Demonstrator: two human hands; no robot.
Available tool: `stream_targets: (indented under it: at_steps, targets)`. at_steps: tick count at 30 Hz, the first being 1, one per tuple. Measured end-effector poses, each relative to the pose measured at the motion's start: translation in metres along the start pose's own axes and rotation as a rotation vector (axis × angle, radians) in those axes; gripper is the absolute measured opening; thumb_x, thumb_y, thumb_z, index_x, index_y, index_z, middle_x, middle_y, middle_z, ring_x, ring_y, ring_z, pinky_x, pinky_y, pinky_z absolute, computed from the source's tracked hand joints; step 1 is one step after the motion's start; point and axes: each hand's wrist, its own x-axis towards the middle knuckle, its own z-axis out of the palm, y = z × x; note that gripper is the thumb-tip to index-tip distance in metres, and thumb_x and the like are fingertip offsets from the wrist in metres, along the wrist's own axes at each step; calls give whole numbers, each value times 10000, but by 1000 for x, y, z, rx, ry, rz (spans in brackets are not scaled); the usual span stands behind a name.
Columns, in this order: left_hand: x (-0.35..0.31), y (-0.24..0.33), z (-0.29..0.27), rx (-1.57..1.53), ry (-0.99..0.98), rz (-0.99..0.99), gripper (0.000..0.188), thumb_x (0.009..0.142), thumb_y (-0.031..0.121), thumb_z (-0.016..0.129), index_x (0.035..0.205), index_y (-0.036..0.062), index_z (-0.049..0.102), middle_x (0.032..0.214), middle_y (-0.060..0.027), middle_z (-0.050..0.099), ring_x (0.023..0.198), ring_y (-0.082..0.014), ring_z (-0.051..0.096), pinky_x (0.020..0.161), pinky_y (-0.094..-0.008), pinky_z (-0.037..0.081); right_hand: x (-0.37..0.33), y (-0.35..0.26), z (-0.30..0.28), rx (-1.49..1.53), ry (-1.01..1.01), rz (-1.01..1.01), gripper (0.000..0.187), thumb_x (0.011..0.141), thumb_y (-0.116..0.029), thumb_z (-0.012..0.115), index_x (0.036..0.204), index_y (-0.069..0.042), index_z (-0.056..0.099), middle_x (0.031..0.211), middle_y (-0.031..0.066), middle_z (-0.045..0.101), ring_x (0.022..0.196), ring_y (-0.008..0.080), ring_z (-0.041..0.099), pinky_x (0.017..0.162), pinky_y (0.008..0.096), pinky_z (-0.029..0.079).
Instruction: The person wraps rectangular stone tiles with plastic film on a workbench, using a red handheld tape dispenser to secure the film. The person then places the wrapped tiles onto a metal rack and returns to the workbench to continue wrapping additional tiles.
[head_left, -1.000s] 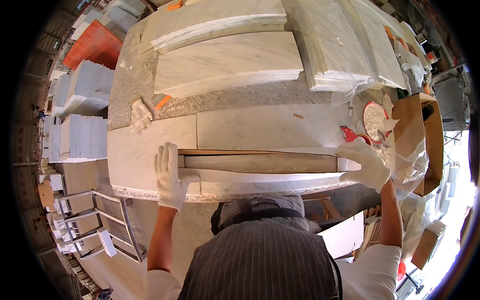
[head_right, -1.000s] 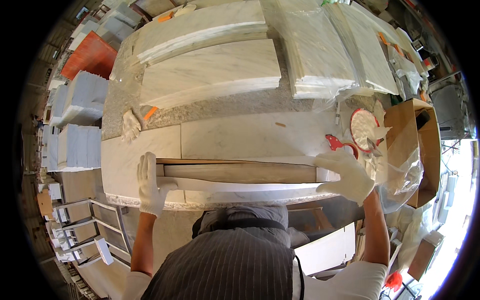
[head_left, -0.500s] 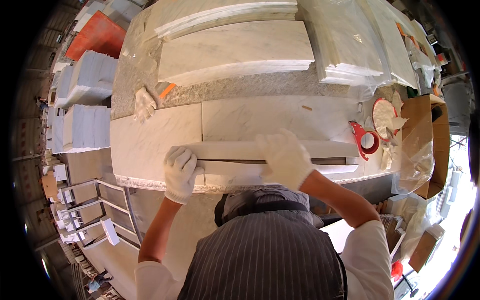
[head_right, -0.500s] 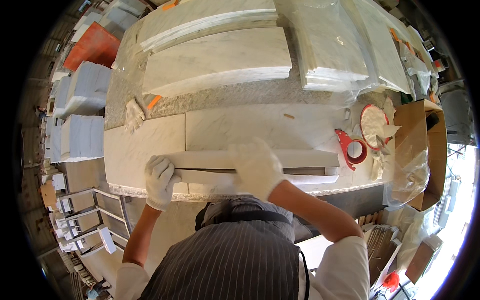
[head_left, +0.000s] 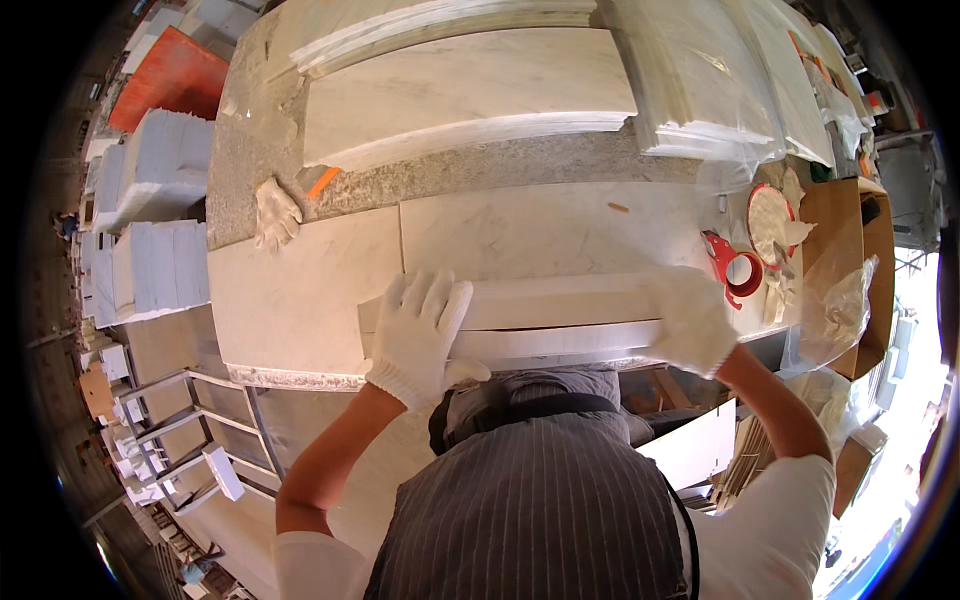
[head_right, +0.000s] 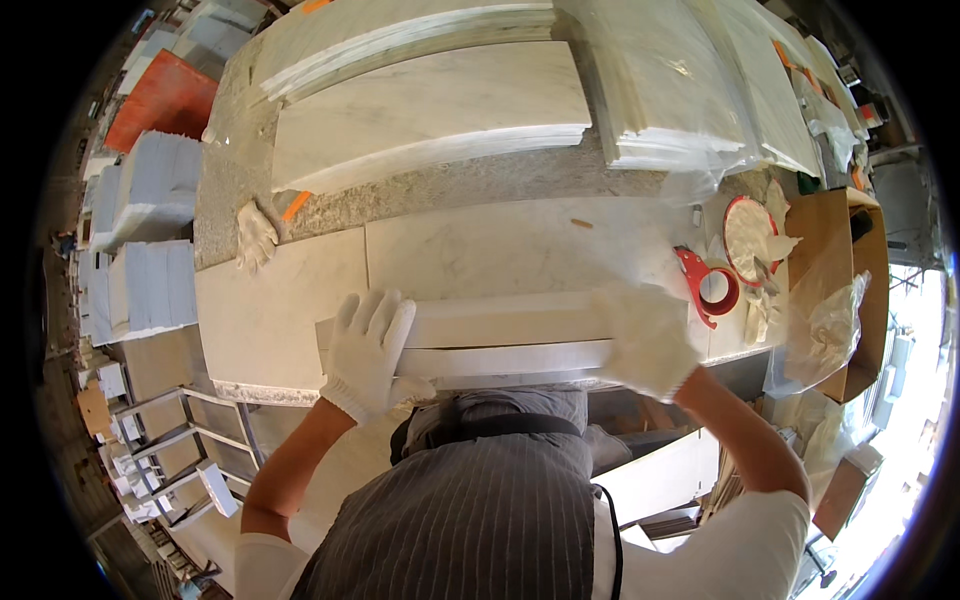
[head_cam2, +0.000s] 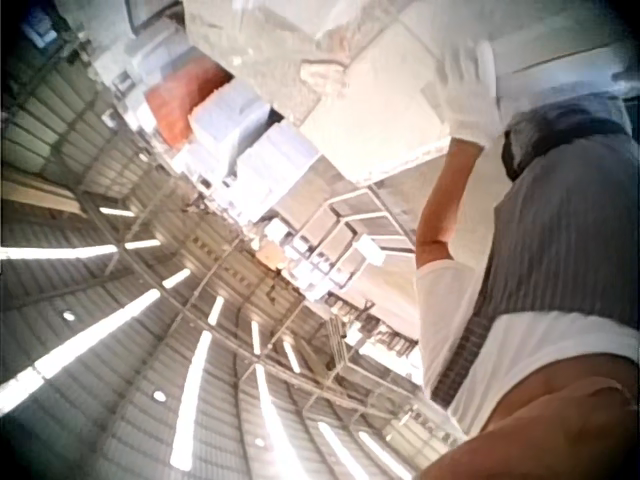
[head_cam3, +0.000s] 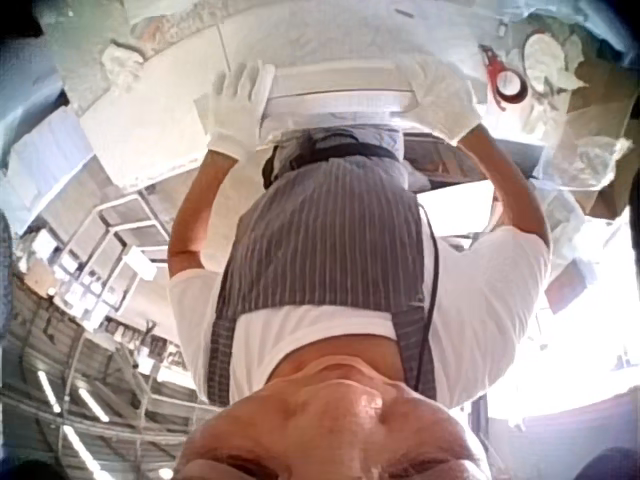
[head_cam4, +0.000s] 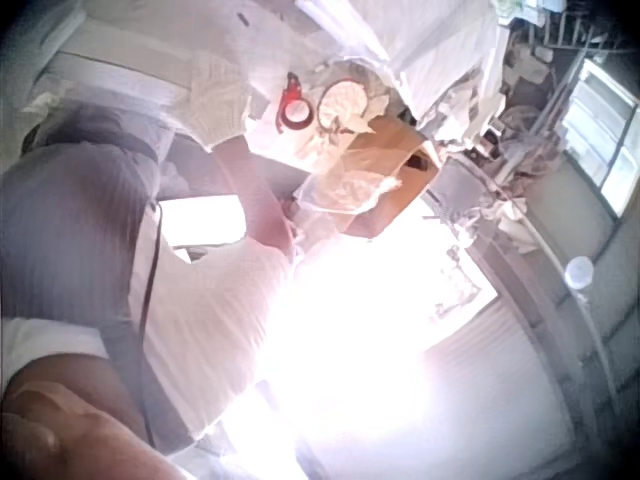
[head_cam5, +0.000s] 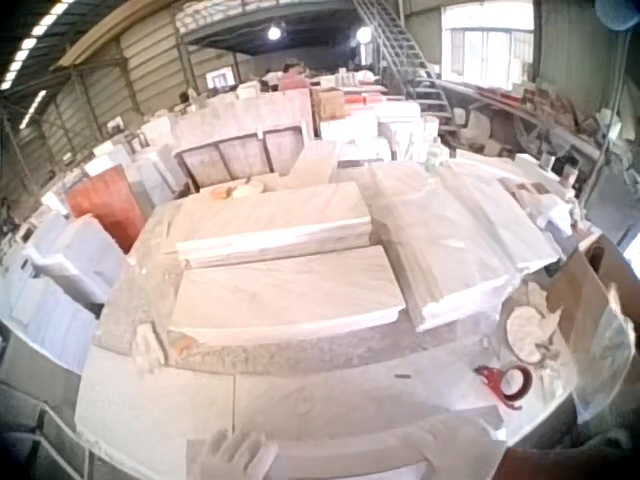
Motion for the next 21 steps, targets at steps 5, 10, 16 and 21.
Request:
stream_targets:
  at_steps: [5,10,16,21]
  targets:
    - [32,12,-2,-119,-121,10,967,673,553,779,1372,-19,433,1281,-198,519,1191,-379,492,1020,-497,377,-13,30,-7,-72,96,-73,808,524,-392,886,1182,-74,540,1041,122,611,954,333,595,835,458,473]
    - [41,21,11,-116,-145,2,921,679,519,790,1364,7,446,1184,-142,548,1093,-312,533,925,-445,430,-12,37,2,-50,76,-81,794,543,-390,882,1175,-58,534,1011,133,609,894,336,596,792,460,462]
    - [45,17,13,-131,-216,-7,885,710,514,776,1374,28,448,1116,-134,571,1071,-307,541,904,-442,435,-6,39,0,-41,-24,-51,817,549,-388,886,1208,-71,521,1033,113,598,933,321,586,830,447,450]
    - [45,16,12,-116,-187,15,900,723,516,765,1399,22,433,1080,-149,580,1064,-304,541,900,-444,437,-6,40,2,-25,28,-78,805,557,-363,881,1211,-73,513,1061,110,583,955,318,579,859,446,440]
